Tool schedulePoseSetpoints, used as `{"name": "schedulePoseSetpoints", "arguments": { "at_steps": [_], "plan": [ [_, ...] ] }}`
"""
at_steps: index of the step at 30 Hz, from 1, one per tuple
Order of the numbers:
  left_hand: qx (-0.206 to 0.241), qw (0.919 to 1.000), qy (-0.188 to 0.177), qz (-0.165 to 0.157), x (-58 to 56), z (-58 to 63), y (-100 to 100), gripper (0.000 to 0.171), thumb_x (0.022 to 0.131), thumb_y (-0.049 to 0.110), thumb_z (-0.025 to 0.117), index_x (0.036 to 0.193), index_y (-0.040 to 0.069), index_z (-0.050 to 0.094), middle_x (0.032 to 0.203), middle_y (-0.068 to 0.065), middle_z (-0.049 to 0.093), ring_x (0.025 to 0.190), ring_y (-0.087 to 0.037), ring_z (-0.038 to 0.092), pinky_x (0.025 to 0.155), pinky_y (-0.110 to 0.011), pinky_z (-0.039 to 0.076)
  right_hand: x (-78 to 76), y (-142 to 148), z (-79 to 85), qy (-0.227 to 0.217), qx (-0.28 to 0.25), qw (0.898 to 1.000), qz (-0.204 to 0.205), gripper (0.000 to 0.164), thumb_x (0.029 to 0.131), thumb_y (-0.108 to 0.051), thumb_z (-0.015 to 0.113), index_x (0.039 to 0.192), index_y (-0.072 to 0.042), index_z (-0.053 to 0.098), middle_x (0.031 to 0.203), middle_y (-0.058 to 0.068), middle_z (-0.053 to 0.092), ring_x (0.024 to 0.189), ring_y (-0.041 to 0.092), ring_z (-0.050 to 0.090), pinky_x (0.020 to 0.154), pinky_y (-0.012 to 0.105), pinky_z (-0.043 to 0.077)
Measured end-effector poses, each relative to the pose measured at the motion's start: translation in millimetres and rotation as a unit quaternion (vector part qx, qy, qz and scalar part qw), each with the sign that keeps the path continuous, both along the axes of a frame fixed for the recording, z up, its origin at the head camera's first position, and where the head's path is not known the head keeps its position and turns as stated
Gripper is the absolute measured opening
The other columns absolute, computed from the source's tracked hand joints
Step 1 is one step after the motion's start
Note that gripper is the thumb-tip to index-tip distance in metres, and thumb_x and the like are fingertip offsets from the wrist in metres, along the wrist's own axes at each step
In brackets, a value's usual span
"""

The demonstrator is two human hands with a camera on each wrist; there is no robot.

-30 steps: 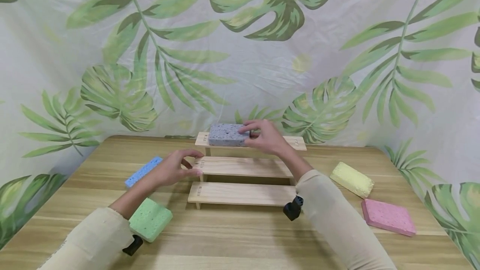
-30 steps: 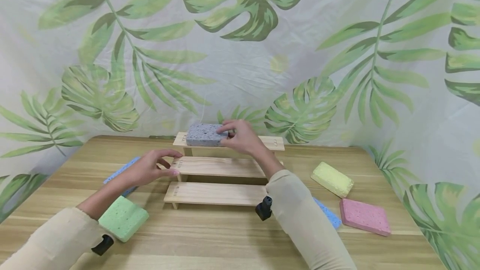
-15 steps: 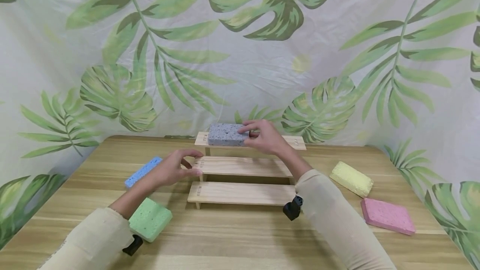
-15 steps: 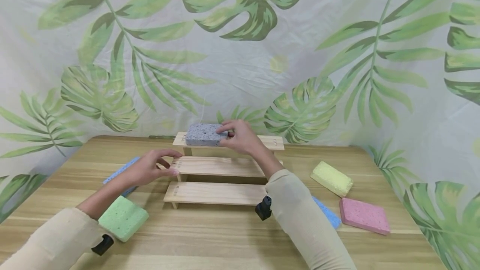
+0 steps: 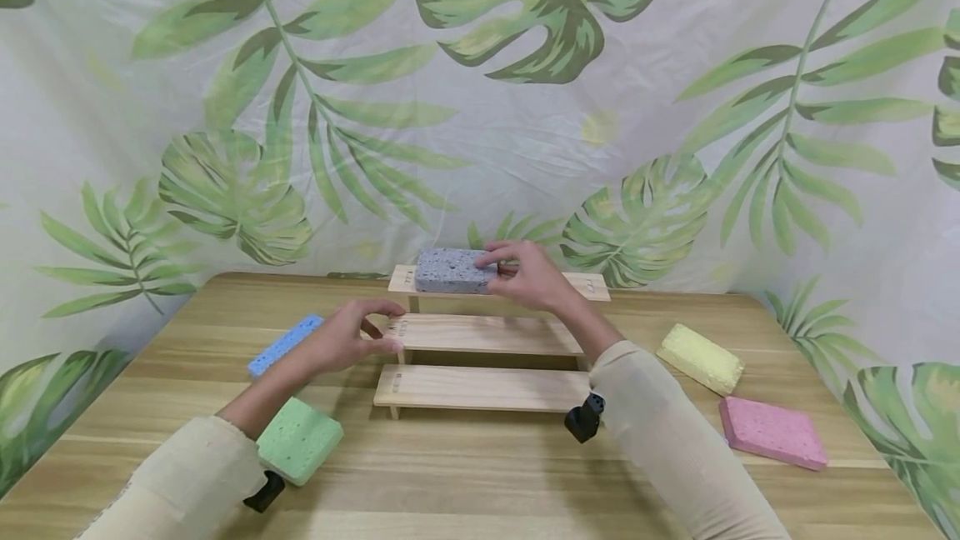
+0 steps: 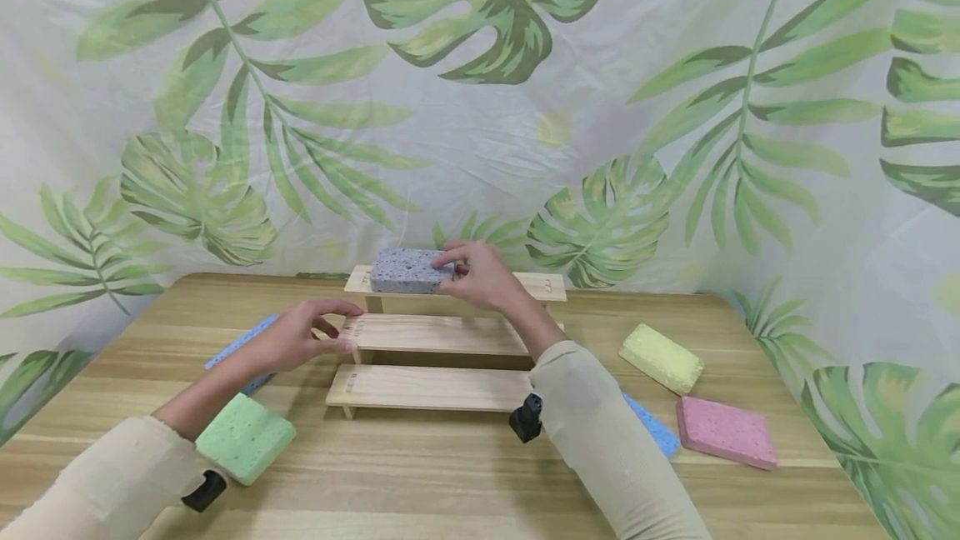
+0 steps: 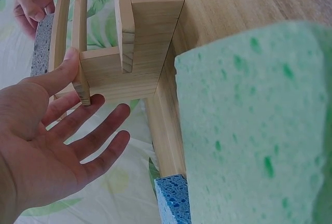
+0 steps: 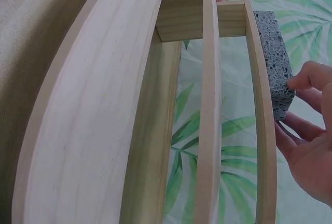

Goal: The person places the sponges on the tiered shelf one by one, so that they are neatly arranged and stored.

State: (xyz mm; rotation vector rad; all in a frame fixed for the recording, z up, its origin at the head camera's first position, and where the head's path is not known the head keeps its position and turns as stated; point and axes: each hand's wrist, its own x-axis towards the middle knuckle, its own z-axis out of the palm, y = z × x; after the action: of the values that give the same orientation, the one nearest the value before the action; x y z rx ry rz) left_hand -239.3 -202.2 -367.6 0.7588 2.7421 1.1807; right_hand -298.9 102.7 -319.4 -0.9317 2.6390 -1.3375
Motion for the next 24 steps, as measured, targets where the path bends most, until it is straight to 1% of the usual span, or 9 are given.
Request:
{"name": "schedulePoseSetpoints", "arguments": {
  "at_steps": [7,9,13,15,20,24],
  "plan": [
    [0.001,1.0,0.002,-0.003,-0.1,-0.7,-1,0.048,0.093,0.012,0.079,0.133,-0.009,0.061,0.134,-0.032,0.061,0.096,-0.038,0.071,0.074,-0.036,0.061,4.8,7,0.0,0.0,-0.019,1.0,0.006,0.038,0.09,0.002,0.064,0.127,0.005,0.07,0.154,0.021,0.049,0.142,0.039,0.048,0.113,0.044,0.045],
    [0.001,1.0,0.002,-0.003,-0.2,-1.0,-1,0.048,0.093,0.012,0.079,0.133,-0.009,0.061,0.134,-0.032,0.061,0.096,-0.038,0.071,0.074,-0.037,0.061,7.1,13,-0.4,-0.004,-0.024,1.0,0.004,0.037,0.092,0.001,0.066,0.129,0.005,0.069,0.154,0.021,0.05,0.142,0.039,0.048,0.114,0.045,0.044],
    [-0.001,1.0,0.001,-0.001,-0.7,-1.6,-1,0.048,0.093,0.012,0.079,0.133,-0.009,0.061,0.134,-0.031,0.061,0.095,-0.037,0.071,0.074,-0.036,0.061,13.0,27,-1.2,-0.007,-0.035,0.999,-0.007,0.038,0.092,0.002,0.066,0.13,0.006,0.068,0.153,0.022,0.051,0.141,0.04,0.049,0.113,0.047,0.045],
    [-0.001,1.0,0.001,0.0,-0.8,-1.8,-1,0.048,0.093,0.012,0.079,0.133,-0.009,0.062,0.134,-0.031,0.061,0.095,-0.037,0.071,0.073,-0.036,0.061,16.6,35,-1.1,0.0,-0.037,0.999,-0.011,0.038,0.093,0.002,0.067,0.131,0.006,0.067,0.149,0.022,0.054,0.139,0.04,0.051,0.112,0.048,0.046],
    [0.001,1.0,0.003,-0.002,-0.5,-1.5,-1,0.048,0.093,0.012,0.079,0.133,-0.009,0.062,0.134,-0.031,0.061,0.095,-0.037,0.072,0.073,-0.036,0.061,25.7,54,-2.9,0.029,-0.047,0.998,-0.017,0.037,0.095,0.002,0.069,0.132,0.008,0.065,0.138,0.026,0.062,0.128,0.042,0.059,0.106,0.052,0.05],
    [0.001,1.0,0.003,-0.001,-0.6,-1.4,-1,0.048,0.093,0.012,0.079,0.133,-0.008,0.062,0.134,-0.031,0.061,0.096,-0.037,0.071,0.073,-0.036,0.061,32.2,70,-4.4,0.042,-0.055,0.997,-0.027,0.037,0.094,0.004,0.07,0.13,0.011,0.064,0.132,0.03,0.064,0.123,0.045,0.062,0.104,0.054,0.052]
  ]
}}
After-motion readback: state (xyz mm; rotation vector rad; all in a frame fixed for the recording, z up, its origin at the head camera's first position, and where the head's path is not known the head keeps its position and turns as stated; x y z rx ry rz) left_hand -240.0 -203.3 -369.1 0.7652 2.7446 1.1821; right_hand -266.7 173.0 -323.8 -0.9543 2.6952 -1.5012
